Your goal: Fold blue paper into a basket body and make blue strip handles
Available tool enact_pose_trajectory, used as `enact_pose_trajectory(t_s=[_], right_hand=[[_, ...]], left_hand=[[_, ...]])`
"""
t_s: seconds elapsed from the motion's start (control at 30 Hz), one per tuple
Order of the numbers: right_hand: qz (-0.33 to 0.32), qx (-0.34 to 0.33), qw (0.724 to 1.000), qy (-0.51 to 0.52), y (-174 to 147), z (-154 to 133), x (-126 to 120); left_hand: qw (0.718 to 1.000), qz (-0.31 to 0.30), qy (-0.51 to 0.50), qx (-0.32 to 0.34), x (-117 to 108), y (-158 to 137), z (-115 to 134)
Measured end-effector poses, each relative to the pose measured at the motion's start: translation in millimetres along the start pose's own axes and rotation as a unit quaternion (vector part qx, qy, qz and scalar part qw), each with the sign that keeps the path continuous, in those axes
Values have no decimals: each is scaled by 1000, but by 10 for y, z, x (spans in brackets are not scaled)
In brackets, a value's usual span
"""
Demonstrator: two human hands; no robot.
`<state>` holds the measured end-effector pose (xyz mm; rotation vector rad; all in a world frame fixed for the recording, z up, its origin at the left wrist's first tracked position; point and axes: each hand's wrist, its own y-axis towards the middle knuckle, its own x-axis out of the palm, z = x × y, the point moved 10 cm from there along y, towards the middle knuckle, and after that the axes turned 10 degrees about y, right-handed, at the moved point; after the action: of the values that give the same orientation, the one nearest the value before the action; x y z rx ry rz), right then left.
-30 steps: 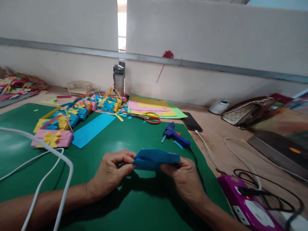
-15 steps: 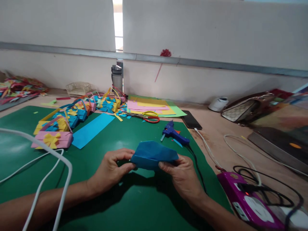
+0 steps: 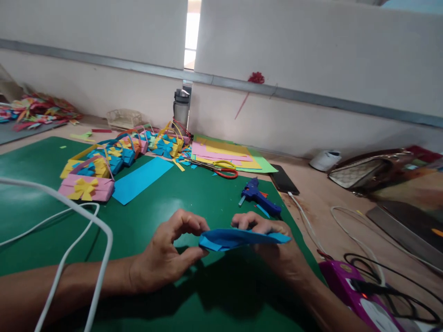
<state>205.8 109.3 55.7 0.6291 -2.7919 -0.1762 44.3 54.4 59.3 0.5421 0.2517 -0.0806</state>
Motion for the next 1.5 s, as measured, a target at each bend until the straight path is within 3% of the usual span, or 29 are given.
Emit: enact_pose_trajectory(t_s=[0.17,0.37,0.47,0.57,0.67,0.8,0.97,1.07,1.23,1.5], right_hand=[[-2,-2,1000,-8,-14,-20,-17],[-16,-27,998,-53,-21,-72,7],[-32,-56,996,-60,-31,-136,35],[-41,-101,991,-76,-52,-268,52],[-48,-121,987,-99,-57,-352,64],[-61,-124,983,-119,-43,-347,87],[-80,-121,980,-136,-45,-298,130],[-79,-116,980,-144,-45,-295,135],[-81,-94,980,-158,-41,-263,182],[-62,-69,984,-152,-48,-209,196]], left_hand=[[992,6,80,99,-25,-11,188],[962,9,188,198,-23,-5,409],[958,17,170,229,-60,-48,454],[981,-14,131,139,-85,-4,254],[989,-85,114,35,-13,49,17],[973,-190,128,-2,164,91,-86],[937,-327,77,-98,393,14,-219],[922,-364,61,-116,456,-46,-239],[918,-364,99,-123,456,-79,-303],[910,-339,237,-34,421,-74,-256]])
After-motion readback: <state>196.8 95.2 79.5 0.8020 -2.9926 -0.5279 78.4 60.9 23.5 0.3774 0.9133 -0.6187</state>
